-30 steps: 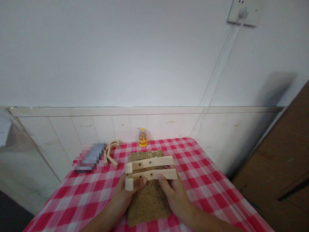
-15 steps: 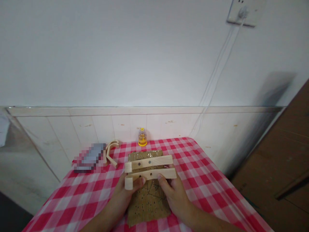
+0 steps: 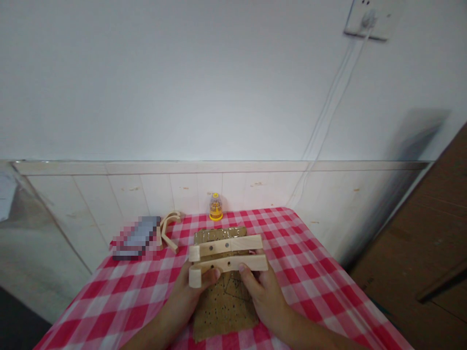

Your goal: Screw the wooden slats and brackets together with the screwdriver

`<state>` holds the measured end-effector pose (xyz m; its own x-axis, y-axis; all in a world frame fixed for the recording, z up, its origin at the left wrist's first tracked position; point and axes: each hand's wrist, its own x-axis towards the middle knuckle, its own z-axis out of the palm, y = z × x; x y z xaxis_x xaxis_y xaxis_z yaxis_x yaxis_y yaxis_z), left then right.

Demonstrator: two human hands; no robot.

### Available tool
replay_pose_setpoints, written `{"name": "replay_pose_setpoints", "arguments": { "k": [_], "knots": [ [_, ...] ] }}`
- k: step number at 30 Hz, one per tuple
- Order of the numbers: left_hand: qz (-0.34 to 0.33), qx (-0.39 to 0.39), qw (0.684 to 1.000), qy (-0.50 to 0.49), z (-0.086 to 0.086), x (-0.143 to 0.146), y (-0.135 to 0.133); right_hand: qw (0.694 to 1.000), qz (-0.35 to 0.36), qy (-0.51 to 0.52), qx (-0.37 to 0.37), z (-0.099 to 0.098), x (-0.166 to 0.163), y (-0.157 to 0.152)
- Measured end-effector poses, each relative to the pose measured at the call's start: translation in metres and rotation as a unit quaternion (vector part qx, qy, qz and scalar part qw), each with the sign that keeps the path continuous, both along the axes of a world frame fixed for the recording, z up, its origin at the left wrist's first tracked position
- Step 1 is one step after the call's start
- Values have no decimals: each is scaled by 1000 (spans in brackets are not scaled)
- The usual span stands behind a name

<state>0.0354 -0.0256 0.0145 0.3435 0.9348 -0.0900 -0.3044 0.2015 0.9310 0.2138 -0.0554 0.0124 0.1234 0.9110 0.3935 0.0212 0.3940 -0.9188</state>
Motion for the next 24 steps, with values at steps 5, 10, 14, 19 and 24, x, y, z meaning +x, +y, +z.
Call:
{"name": "replay_pose_setpoints", "arguments": {
  "k": [5,10,14,19,24],
  "knots": [
    [3,-9,1000,6,3,1,-1,1000,-5,-2,-3,-1,1,0],
    [37,-10,999,24,-2,-1,1,1000,-2,-11,4,-2,2,1],
    [42,-21,999,23,-6,1,2,1000,3,-5,5,-3,1,3],
    [33,-20,999,9,-5,3,2,1000,0,-5,-3,-1,0,3],
    [37,-17,999,13,-3,4,2,1000,-2,-16,3,-1,1,4]
  ]
}}
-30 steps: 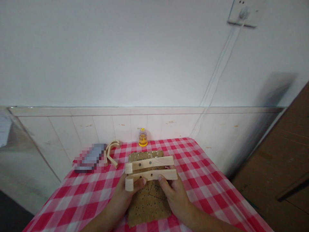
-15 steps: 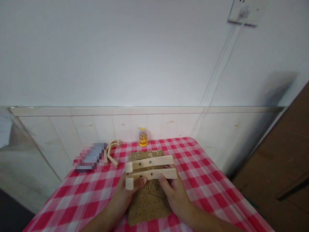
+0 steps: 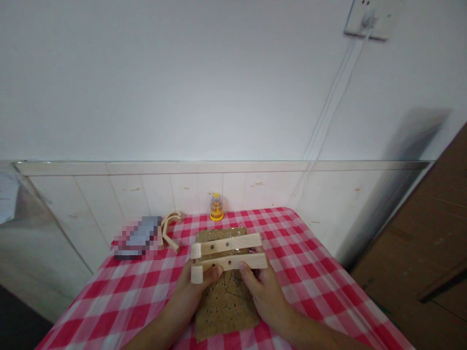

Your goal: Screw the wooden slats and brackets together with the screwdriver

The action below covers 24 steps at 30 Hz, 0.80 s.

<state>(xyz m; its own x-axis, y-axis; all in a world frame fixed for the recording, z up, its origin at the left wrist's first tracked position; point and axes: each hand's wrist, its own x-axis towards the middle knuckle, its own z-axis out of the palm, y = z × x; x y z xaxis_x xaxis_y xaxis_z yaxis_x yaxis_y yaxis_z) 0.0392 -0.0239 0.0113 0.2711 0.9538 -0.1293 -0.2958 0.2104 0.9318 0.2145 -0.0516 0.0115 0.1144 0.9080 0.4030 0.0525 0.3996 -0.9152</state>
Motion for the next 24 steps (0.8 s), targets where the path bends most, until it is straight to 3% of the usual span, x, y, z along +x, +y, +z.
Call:
{"name": "replay_pose_setpoints", "arguments": {
  "k": [10,24],
  "knots": [
    [-42,18,999,-13,3,-1,-1,1000,-5,-6,3,-4,2,-5],
    [12,-18,1000,-4,-6,1,3,1000,-1,-5,-4,3,0,1]
  ]
}}
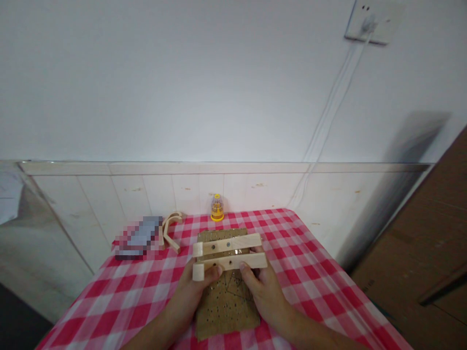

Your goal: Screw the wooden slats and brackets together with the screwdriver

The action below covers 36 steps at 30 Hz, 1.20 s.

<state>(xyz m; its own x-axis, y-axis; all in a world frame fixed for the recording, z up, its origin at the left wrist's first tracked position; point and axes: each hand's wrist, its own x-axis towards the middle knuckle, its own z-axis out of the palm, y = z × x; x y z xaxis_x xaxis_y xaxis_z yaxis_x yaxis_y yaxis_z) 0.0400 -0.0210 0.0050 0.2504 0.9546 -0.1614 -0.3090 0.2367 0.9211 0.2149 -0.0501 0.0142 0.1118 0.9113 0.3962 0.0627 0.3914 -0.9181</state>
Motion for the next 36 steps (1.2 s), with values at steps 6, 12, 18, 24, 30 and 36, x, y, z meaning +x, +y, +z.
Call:
{"name": "replay_pose_setpoints", "arguments": {
  "k": [6,12,18,24,30,36],
  "knots": [
    [-5,-27,1000,-14,4,3,0,1000,19,10,-8,3,-2,1],
    [-4,-43,999,-20,3,4,0,1000,11,2,-6,3,0,3],
    [-8,-41,999,-30,0,2,1,1000,9,-14,-9,0,1,4],
    [-10,-41,999,-33,-1,2,2,1000,17,-15,-9,2,0,3],
    [-10,-39,998,-40,1,2,1,1000,15,-24,-8,3,1,3],
    [-11,-42,999,-31,2,2,0,1000,18,-18,-14,2,1,3]
  ]
}}
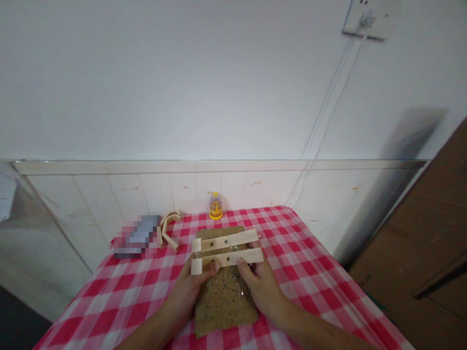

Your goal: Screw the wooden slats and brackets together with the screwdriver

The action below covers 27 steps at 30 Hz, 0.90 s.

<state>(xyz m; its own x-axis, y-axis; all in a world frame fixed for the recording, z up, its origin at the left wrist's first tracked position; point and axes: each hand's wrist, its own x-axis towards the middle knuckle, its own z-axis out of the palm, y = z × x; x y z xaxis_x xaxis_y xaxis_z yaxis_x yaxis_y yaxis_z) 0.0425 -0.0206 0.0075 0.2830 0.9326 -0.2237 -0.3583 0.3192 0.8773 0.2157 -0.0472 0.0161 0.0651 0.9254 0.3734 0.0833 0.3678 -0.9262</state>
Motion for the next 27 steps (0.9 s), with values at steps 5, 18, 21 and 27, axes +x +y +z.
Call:
{"name": "replay_pose_setpoints", "arguments": {
  "k": [5,18,21,27],
  "knots": [
    [8,1,1000,8,-2,-1,1,1000,5,4,0,0,0,1],
    [8,1,1000,1,-3,-2,0,1000,14,11,-10,2,-1,0],
    [9,-4,1000,4,-2,-2,0,1000,8,8,-9,3,-2,0],
    [6,-2,1000,2,-2,-2,0,1000,8,7,-7,3,-1,0]
  ]
}}
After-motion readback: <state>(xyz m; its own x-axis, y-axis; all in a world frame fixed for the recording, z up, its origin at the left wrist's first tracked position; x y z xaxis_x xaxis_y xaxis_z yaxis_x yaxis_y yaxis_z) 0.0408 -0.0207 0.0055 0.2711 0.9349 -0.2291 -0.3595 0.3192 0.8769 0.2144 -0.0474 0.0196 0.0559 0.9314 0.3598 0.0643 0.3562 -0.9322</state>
